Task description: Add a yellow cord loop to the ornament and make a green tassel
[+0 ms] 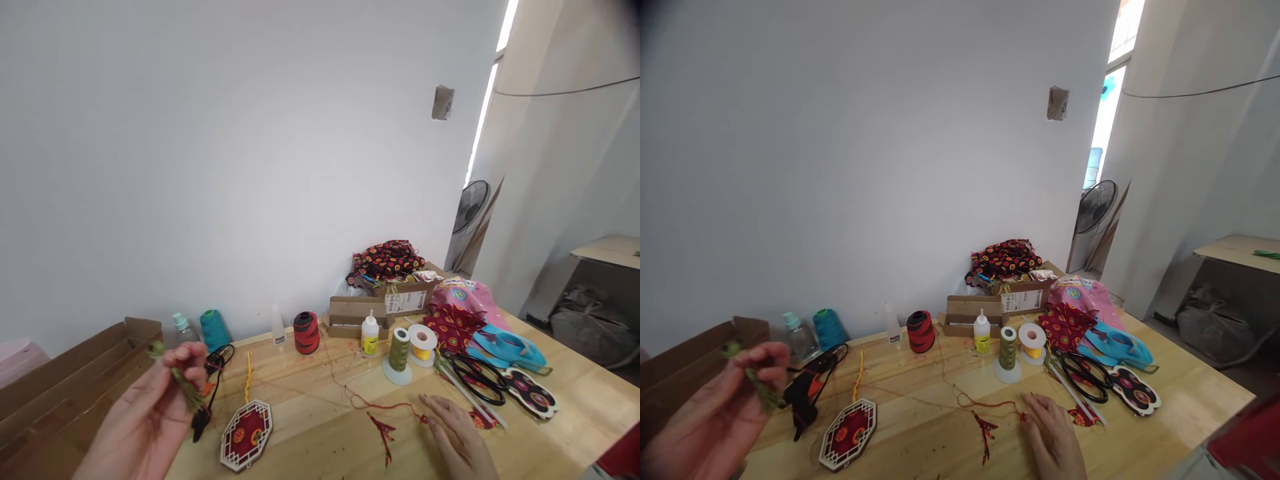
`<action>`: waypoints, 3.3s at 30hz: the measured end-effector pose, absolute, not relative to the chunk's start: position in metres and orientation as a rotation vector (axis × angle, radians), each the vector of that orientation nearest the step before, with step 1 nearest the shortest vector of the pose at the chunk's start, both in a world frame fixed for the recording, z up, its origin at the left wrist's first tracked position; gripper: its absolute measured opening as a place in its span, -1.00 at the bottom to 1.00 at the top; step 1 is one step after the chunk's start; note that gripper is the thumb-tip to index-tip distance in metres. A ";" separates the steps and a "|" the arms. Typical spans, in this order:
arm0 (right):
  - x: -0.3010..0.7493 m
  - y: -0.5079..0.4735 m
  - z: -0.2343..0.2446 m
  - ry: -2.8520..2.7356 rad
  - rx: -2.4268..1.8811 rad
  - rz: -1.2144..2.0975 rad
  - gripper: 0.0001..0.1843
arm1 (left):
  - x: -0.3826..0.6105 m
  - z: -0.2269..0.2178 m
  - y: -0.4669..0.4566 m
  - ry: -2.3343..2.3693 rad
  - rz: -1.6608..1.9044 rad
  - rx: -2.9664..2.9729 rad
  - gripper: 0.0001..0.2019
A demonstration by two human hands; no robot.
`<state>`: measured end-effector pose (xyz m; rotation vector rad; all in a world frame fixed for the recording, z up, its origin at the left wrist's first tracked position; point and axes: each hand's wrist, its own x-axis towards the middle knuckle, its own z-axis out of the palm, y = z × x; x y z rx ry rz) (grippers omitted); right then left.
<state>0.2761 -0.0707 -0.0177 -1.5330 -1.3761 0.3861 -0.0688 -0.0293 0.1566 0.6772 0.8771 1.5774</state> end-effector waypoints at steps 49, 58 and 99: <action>0.164 -0.037 0.077 -1.447 -0.856 1.068 -0.82 | 0.012 0.178 -0.008 0.519 1.050 1.080 -0.85; 0.149 -0.038 0.093 -1.351 -0.735 1.242 -0.65 | 0.009 0.182 -0.006 0.601 0.992 1.159 -0.86; 0.134 -0.031 0.046 -0.988 -0.826 1.615 -0.45 | -0.006 0.118 -0.015 1.014 1.043 1.495 -0.80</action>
